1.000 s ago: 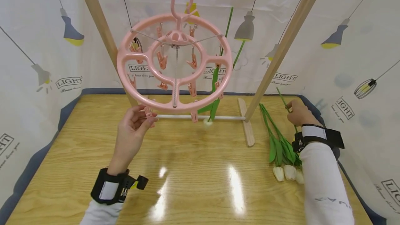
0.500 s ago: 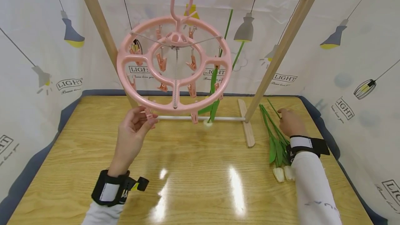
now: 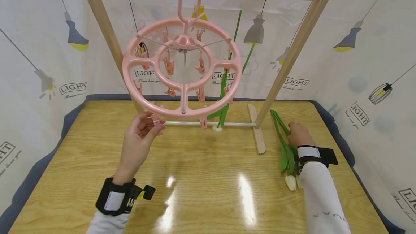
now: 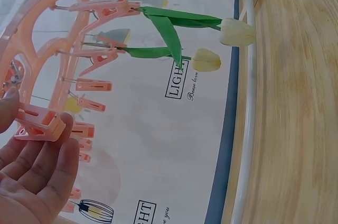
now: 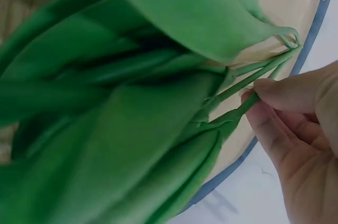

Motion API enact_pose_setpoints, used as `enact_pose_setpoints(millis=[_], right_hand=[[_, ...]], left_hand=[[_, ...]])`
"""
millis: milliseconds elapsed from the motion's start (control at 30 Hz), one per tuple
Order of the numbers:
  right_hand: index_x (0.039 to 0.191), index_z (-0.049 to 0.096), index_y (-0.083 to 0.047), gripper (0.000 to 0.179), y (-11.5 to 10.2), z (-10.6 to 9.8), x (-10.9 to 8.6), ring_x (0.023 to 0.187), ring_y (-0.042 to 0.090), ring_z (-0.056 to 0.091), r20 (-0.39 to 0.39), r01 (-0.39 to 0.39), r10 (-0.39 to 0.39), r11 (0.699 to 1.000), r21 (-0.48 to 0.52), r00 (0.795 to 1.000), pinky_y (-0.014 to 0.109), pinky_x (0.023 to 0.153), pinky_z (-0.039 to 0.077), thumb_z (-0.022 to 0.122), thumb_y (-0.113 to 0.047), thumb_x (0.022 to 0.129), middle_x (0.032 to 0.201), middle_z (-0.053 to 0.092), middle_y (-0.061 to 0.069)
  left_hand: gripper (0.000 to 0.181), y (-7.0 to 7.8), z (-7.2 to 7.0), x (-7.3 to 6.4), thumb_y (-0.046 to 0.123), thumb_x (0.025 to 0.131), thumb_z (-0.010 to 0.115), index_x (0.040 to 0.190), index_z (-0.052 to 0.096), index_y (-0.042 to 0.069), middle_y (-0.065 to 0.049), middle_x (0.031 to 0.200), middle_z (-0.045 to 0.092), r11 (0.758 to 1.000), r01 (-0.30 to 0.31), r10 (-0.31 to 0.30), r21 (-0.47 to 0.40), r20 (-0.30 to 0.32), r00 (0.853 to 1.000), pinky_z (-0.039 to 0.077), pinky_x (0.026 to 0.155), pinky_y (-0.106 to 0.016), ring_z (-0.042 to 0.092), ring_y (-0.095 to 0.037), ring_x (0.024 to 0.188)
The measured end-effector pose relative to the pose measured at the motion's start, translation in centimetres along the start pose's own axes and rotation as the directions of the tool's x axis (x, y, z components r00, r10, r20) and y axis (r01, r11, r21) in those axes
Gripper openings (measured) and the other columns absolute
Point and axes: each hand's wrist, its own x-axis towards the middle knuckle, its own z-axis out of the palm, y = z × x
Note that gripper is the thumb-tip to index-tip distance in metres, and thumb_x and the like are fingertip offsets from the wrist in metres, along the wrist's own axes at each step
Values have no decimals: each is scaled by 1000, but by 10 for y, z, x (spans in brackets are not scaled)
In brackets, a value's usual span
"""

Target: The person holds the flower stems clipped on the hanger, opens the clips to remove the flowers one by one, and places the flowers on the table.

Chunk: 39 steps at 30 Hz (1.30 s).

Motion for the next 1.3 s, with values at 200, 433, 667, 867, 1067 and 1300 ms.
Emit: enact_pose_setpoints(millis=[200,433,667,867,1067,1300], right_hand=[[118,56,21,38,1,5,-5,93,53,60,-52,-9,7,1000,-29,999,62,75,51,51,10,82,106,63,43],[127,51,16,45,-4,-2,-11,70,38,61,33,-49,50,998,-29,998,40,53,47,51,5,84,115,58,44],[132,44,17,47,-8,-7,-13,68,32,57,103,-67,68,998,-20,992,34,54,38,49,7,86,125,49,48],[135,40,18,48,-7,-4,-14,85,44,61,119,-76,76,997,-7,990,40,59,42,47,6,89,126,48,48],[137,34,19,50,-6,-6,-12,108,61,49,156,-81,79,997,5,985,63,81,48,42,0,91,129,44,50],[137,23,25,55,-5,-11,-15,95,55,55,189,-69,62,997,30,980,56,74,47,39,-1,91,121,46,53]], left_hand=[[39,-1,0,0,3,90,65,126,52,-7,-28,103,68,1000,-11,11,0,3,1000,54,73,-12,65,-32,87],[39,-1,1,0,3,91,65,126,52,-7,-28,103,68,1000,-28,28,5,9,1000,54,73,-12,66,-30,86],[39,0,0,-1,3,91,65,126,52,-7,-28,104,68,1000,-28,28,8,8,1000,54,73,-11,66,-29,87],[39,0,0,-1,3,91,64,126,52,-7,-28,104,68,1000,-23,23,4,6,1000,54,73,-11,65,-30,87],[38,0,1,-2,2,90,65,125,52,-7,-28,104,68,1000,-21,21,-12,4,1000,54,73,-12,66,-34,87],[40,0,3,-2,1,90,64,127,51,-7,-29,106,68,999,-42,42,-22,32,999,54,75,-12,66,-29,90]])
